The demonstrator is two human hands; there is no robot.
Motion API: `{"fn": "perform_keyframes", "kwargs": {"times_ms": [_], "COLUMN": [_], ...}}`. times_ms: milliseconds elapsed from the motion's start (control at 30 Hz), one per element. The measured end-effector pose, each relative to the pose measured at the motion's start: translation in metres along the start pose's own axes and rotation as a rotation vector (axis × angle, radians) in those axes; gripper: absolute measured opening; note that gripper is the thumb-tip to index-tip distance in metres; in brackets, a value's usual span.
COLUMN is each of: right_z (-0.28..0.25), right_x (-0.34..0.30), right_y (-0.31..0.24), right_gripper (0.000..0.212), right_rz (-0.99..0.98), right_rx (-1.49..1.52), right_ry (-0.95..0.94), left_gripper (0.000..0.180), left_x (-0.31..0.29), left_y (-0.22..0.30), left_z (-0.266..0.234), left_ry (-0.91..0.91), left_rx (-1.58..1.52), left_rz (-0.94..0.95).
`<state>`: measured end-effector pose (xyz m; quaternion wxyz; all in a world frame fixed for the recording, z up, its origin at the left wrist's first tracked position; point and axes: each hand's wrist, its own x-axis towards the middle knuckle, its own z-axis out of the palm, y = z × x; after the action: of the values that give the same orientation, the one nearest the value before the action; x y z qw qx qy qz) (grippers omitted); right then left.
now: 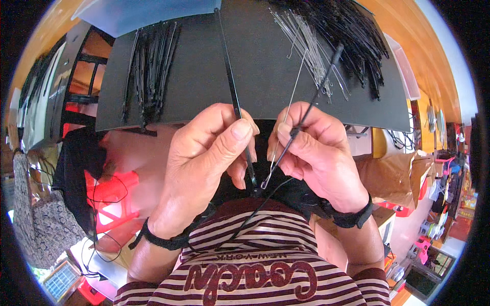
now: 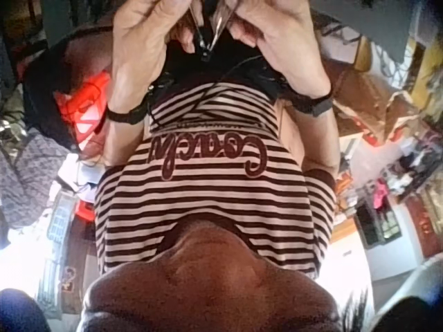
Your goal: The recorder is sorting and grouping cable ties at a table.
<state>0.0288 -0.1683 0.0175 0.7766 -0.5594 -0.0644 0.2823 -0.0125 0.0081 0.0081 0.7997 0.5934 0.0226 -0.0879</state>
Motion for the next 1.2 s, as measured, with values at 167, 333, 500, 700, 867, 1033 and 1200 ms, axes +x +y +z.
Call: {"fn": "perform_keyframes", "kwargs": {"times_ms": [167,333,500,700,867,1033,1200], "right_z": [0.0,0.0,0.0,-0.004,-0.006,-0.008,-0.009], "right_x": [0.0,0.004,0.007,0.01,0.011,0.01,0.013], "right_y": [0.001,0.005,0.007,0.012,0.015,0.016,0.021], "right_gripper": [0.015,0.018,0.018,0.017,0.013,0.009,0.008], "right_rz": [0.063,0.069,0.078,0.037,0.067,0.042,0.084], "right_rx": [0.0,-0.017,-0.018,0.014,0.028,0.174,0.154], "right_ry": [-0.007,0.015,0.024,0.013,0.015,-0.076,-0.039], "left_gripper": [0.027,0.024,0.029,0.029,0.029,0.028,0.029], "left_x": [-0.003,-0.005,-0.006,-0.006,-0.006,-0.006,-0.007], "left_y": [0.006,0.007,0.003,0.001,-0.001,-0.002,0.0], "left_z": [0.003,0.002,0.0,-0.004,-0.004,-0.005,-0.003], "left_ry": [0.031,0.038,0.036,0.004,0.014,0.025,0.033], "left_rx": [-0.06,-0.094,-0.032,-0.034,-0.035,-0.036,-0.034], "left_rz": [-0.006,-0.025,0.007,0.017,0.029,0.038,0.029]}}
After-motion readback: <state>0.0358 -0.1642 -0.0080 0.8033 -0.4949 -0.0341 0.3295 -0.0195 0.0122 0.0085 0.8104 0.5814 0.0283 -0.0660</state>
